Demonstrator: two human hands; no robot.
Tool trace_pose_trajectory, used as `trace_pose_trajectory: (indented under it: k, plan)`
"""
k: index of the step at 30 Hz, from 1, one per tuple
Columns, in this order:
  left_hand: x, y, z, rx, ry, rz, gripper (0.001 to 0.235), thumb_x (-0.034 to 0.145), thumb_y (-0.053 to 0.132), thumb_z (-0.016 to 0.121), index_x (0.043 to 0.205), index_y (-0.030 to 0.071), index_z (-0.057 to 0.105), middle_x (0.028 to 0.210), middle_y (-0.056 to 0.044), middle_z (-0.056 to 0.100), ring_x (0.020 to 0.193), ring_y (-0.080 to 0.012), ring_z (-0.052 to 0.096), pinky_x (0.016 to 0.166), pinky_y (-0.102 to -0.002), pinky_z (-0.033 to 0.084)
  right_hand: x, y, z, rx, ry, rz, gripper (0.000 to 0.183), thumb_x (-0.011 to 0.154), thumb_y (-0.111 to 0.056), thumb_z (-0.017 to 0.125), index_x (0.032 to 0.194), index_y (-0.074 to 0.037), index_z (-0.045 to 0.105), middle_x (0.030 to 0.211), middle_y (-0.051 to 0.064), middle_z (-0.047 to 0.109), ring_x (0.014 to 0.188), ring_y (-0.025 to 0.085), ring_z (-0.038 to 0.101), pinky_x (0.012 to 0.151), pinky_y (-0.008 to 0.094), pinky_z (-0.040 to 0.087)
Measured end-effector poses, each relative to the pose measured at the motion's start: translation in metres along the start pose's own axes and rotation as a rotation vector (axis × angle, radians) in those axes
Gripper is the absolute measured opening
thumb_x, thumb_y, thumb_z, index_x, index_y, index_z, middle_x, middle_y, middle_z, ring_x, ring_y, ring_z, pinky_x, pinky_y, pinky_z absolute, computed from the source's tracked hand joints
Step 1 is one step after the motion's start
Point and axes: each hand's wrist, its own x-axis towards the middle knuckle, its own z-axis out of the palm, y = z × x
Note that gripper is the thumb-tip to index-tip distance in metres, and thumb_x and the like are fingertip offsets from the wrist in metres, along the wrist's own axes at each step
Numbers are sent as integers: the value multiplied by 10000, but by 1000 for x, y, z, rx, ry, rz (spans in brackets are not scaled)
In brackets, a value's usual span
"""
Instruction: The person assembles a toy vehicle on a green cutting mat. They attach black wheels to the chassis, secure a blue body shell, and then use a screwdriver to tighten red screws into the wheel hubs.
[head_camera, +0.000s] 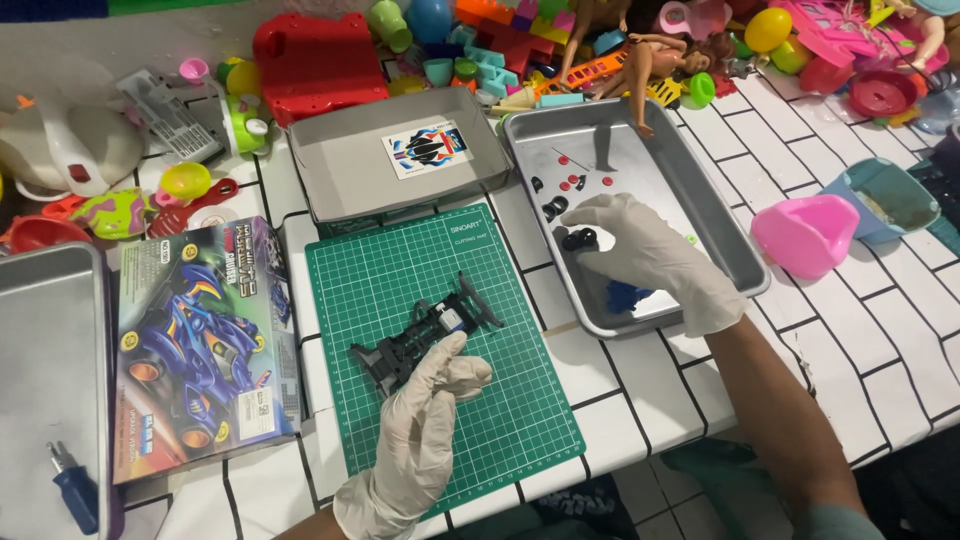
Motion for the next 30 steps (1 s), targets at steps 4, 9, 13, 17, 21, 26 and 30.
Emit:
trace_pose_trajectory:
  k: [4,9,13,17,21,26,30]
  plan:
    - [0,0,0,-6,-6,5,499,1089,291,410,1488,-8,445,1199,-137,726,1125,-252,732,959,-377,665,17,17,17,-117,-27,9,386,908,-166,684,1291,-194,720,1252,108,707,1162,332,632,1009,442,491]
    - [1,2,-1,11,-20,6,504,1092,301,399,1494,1,441,1195,-133,727,1121,-242,727,950,-365,663,27,5,-10,77,79,175,300,925,-164,641,1199,-138,760,1224,103,739,1024,277,710,890,371,550]
    - [0,0,0,1,-16,-15,504,1087,301,400,1493,5,445,1192,-125,732,1116,-241,730,954,-370,657,49,22,-5,25,74,238,355,918,-150,582,1241,-162,730,1182,111,728,1015,267,693,830,385,545]
    - [1,1,0,-8,-32,-16,489,1087,267,395,1499,8,436,1199,-125,728,1122,-246,730,970,-375,652,61,27,6,20,23,152,243,893,-172,663,1123,-196,738,1045,67,757,900,256,693,759,370,548]
    - [0,-3,0,-69,-35,-22,482,1083,225,416,1501,-15,432,1211,-135,710,1141,-252,711,1002,-383,626,57,14,1,-11,-24,192,184,915,-130,687,1092,-145,736,982,102,767,835,273,694,716,380,555]
    - [2,-3,1,-86,-26,-41,445,1073,190,473,1473,-6,465,1190,-127,715,1141,-243,716,1015,-378,626,25,-18,-11,133,99,179,242,915,-179,650,1132,-136,748,933,88,723,816,219,680,755,325,561]
    - [9,4,3,-53,14,-256,354,984,114,609,1321,5,610,1064,-75,760,888,-171,775,816,-276,649,-29,-87,-9,666,131,-66,164,831,6,758,983,-48,785,1000,81,820,917,139,778,889,242,638]
